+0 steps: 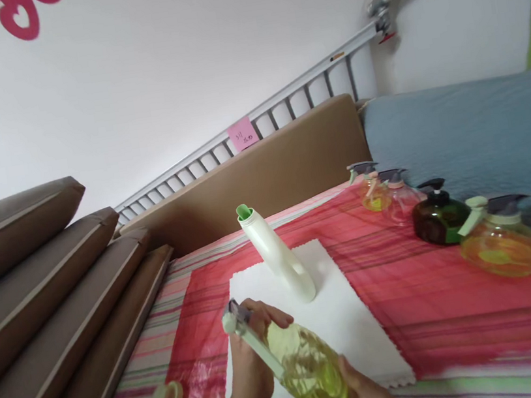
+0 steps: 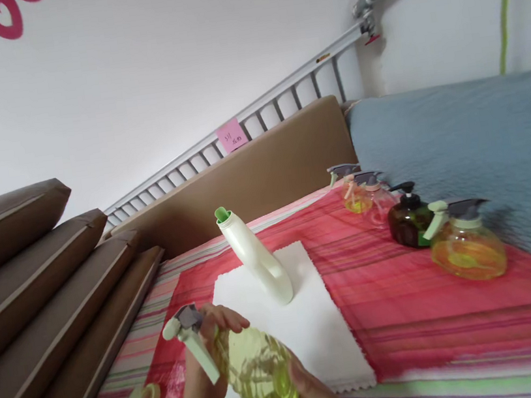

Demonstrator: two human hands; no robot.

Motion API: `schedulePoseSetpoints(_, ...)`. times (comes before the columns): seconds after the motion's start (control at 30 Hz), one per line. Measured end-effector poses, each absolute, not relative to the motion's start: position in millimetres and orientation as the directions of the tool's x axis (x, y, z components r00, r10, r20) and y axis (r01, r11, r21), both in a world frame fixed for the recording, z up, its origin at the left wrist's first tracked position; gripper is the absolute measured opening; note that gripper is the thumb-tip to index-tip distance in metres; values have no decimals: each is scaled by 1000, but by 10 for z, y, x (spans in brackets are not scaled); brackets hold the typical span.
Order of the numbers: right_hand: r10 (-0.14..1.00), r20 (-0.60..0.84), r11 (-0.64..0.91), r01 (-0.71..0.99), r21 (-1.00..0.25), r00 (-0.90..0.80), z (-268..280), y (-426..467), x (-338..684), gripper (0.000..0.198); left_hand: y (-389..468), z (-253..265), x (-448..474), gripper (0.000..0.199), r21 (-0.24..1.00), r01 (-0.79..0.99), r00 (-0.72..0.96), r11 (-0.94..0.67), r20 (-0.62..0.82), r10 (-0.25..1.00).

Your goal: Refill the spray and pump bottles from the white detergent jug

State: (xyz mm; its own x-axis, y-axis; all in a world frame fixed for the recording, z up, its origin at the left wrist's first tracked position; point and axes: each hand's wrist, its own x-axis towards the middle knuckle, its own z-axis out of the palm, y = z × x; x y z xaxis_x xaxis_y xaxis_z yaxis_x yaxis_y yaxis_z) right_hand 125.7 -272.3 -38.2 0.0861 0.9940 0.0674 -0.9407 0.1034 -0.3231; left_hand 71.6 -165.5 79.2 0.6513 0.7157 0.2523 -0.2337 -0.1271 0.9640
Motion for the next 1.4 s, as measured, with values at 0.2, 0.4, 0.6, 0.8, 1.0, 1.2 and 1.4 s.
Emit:
schedulePoseSetpoints(0.2, 998, 28, -45, -975, -219, -52, -400, -2678, 1236, 67, -1651, 818, 713, 35, 965, -255, 839, 66, 187, 511)
schedulePoseSetpoints(0.4, 992, 129, 38, -949, -312, -3, -481, -2677, 1262, 65, -1607, 793, 719, 33, 954, -300, 709, -24, 240, 664)
schedulePoseSetpoints(0.6, 996, 31, -69, -969, -236, -78, -478, -2667, 1240, 78, -1642, 807, 689, 37, 963, -262, 833, 63, 193, 518)
schedulePoseSetpoints(0.8, 998, 69, 21, -956, -293, 0, -597, -2651, 1245, 61, -1600, 758, 716, 33, 962, -271, 703, -24, 214, 679)
schedulePoseSetpoints(1.0, 998, -2, -58, -988, -144, -59, -559, -2607, 1234, 77, -1598, 739, 715, 25, 963, -268, 832, 36, 213, 512)
schedulePoseSetpoints(1.2, 990, -126, -98, -927, -363, -55, -565, -2593, 1296, 78, -1586, 703, 689, 21, 968, -215, 758, -132, 250, 602)
schedulePoseSetpoints(1.4, 701, -44, 271, -323, -907, 712, -330, -2807, 1669, 53, -1575, 611, 636, 20, 916, -23, 795, -401, 260, 548)
